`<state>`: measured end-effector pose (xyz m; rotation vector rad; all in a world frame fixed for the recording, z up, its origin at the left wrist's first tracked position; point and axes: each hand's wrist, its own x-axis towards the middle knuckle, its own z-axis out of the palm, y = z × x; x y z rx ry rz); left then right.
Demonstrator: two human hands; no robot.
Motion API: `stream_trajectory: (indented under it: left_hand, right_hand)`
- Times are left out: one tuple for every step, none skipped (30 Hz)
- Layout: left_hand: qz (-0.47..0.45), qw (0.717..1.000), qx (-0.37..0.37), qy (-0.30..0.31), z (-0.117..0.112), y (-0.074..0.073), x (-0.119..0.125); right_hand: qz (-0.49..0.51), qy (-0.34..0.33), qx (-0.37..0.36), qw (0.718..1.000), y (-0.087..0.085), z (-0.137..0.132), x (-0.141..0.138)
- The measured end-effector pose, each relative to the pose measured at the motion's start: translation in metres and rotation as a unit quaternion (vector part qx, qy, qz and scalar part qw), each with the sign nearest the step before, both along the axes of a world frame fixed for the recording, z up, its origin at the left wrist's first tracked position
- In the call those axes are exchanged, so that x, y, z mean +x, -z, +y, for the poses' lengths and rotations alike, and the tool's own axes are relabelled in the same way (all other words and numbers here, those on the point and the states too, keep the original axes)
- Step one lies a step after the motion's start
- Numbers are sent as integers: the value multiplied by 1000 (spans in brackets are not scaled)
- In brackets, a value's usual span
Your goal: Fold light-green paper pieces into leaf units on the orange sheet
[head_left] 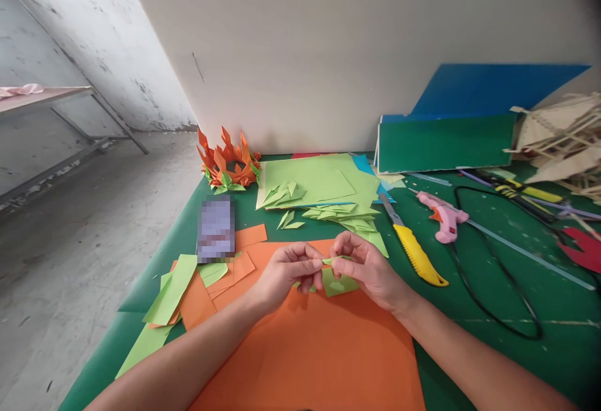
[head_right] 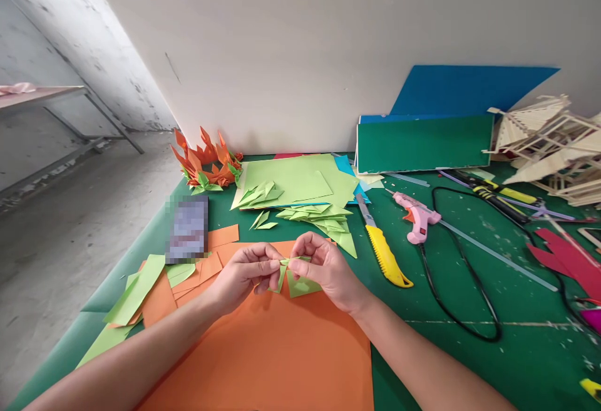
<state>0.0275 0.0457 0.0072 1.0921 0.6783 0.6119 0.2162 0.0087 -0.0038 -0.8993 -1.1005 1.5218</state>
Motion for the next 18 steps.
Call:
stream_trajectory:
  left_hand:
    - [-3,1000,5,7,-1,0,0]
    - [-3,1000,12,12,-2,-1,1]
    - [0,1000,22,16,-3,-1,1]
    - [8,999,31,14,-4,-1,1]
    - [19,999,39,7,-5,-2,1]
    - [31,998,46,-3,-5,-2,2]
    - [42,998,49,-11,-5,-2,2]
    - [50,997,48,-17,-5,-2,2]
    - [52,998,43,-17,-5,-2,3]
    - [48,998,32,-12,-5,-2,3]
    - [39,999,15,-2,-5,-3,4]
    - [27,1000,-7,8,-5,-3,5]
    - [14,999,-31,16,-6,-4,6]
    - [1,998,-54,21,-7,-5,7]
    - [-7,997,-74,23,-7,-5,7]
    - [-11,996,-89,20,-7,-5,8]
    - [-9,995,-98,11,-8,-5,8]
    - [-4,995,-100,-1,-8,-4,8]
  right_hand:
    - [2,1,-1,1000,0,0,0]
    - [-1,4,2,1000,0,1,0]
    - [-9,12,7,1000,0,1,0]
    - [-19,18,13,1000,0,2,0]
    - [-30,22,20,999,-1,2,0]
    - [-34,27,25,999,-1,1,-1]
    - [-33,14,22,999,-1,1,-1]
    - [-25,7,18,1000,-2,0,-1]
    - [-12,-3,12,1000,-3,-1,-1]
    - [3,-10,8,1000,-3,-1,-1]
    - [18,-17,4,1000,-3,-1,0]
    - [30,-26,0,999,-4,-1,1]
    - [40,-35,-7,999,-3,-1,2]
    - [48,-44,-19,998,-3,-1,3]
    - [55,-52,-34,997,-2,0,4]
    - [63,-57,-49,995,-1,1,5]
    - [70,-58,-61,994,0,2,5]
    - [75,-55,-68,993,1,3,5]
